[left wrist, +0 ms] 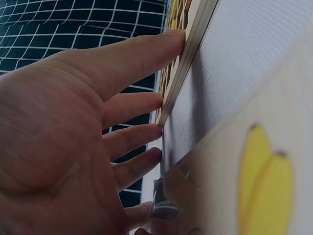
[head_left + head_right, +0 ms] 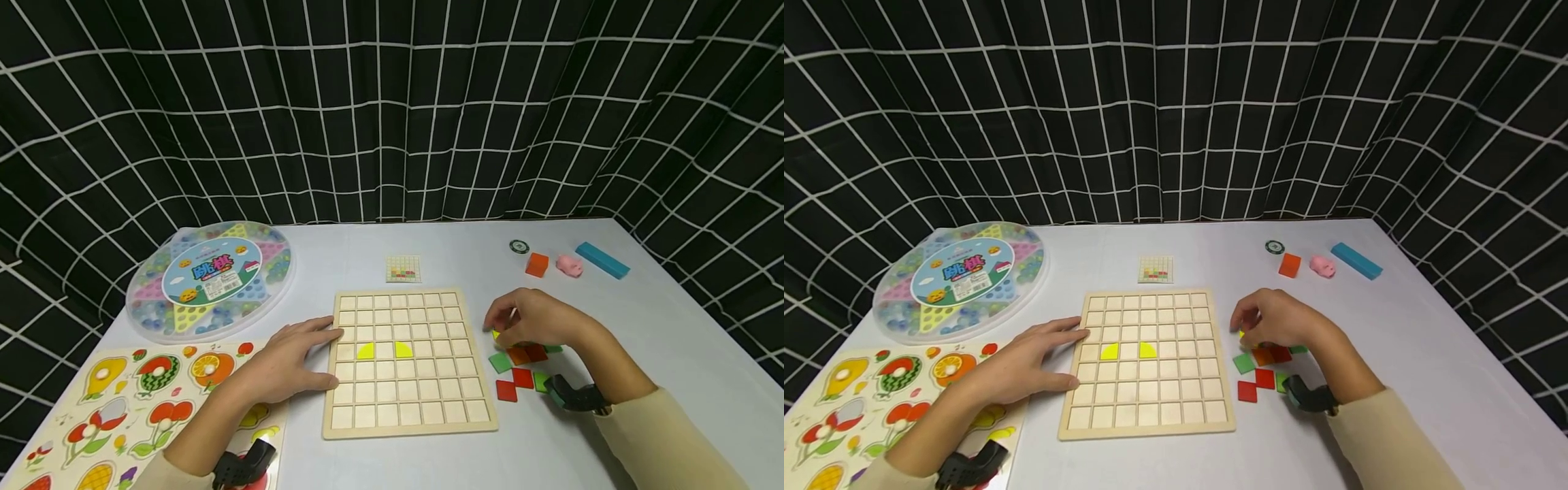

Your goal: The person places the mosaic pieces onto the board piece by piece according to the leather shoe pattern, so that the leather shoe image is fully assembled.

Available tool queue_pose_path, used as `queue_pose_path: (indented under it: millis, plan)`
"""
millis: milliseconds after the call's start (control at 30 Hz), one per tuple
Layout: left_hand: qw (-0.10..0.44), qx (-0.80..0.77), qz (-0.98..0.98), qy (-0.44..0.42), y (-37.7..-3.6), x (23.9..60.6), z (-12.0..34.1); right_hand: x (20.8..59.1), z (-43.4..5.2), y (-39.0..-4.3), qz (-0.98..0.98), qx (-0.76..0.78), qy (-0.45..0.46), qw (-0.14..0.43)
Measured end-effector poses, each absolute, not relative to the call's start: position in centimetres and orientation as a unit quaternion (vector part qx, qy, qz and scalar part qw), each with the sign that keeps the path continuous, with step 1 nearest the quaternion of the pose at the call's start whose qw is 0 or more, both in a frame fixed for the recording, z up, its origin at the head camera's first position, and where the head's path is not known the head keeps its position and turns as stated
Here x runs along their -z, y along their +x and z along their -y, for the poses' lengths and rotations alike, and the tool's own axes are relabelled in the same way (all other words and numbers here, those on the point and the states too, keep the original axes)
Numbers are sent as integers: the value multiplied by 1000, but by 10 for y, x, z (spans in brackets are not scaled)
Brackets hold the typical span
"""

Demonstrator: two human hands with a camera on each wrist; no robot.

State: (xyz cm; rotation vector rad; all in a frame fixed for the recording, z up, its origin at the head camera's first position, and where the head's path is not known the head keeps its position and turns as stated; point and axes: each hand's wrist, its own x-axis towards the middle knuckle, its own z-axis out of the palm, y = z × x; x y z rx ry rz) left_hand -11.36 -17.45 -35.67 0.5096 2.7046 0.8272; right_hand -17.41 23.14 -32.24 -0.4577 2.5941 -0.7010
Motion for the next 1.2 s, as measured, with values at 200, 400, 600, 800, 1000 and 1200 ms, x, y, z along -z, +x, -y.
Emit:
queue_pose_path:
  millis: [200, 400, 600, 800, 1000, 1200]
  plan:
    - [133, -285, -933, 174, -113, 357, 175, 327, -231, -174, -945, 209, -147, 205]
    - [130, -286, -933, 176, -114, 357, 174, 327, -225, -176, -952, 189, -150, 190]
    - [129, -285, -934, 175, -115, 357, 174, 323, -221, -178, -935, 248, -166, 194]
    - [134, -280, -936, 167, -114, 357, 174, 316, -202, -180, -905, 322, -197, 197]
    - [132, -280, -936, 169, -114, 357, 175, 314, -172, -180, -867, 383, -229, 222]
    - [131, -280, -935, 174, -114, 358, 175, 318, -138, -176, -840, 414, -243, 254]
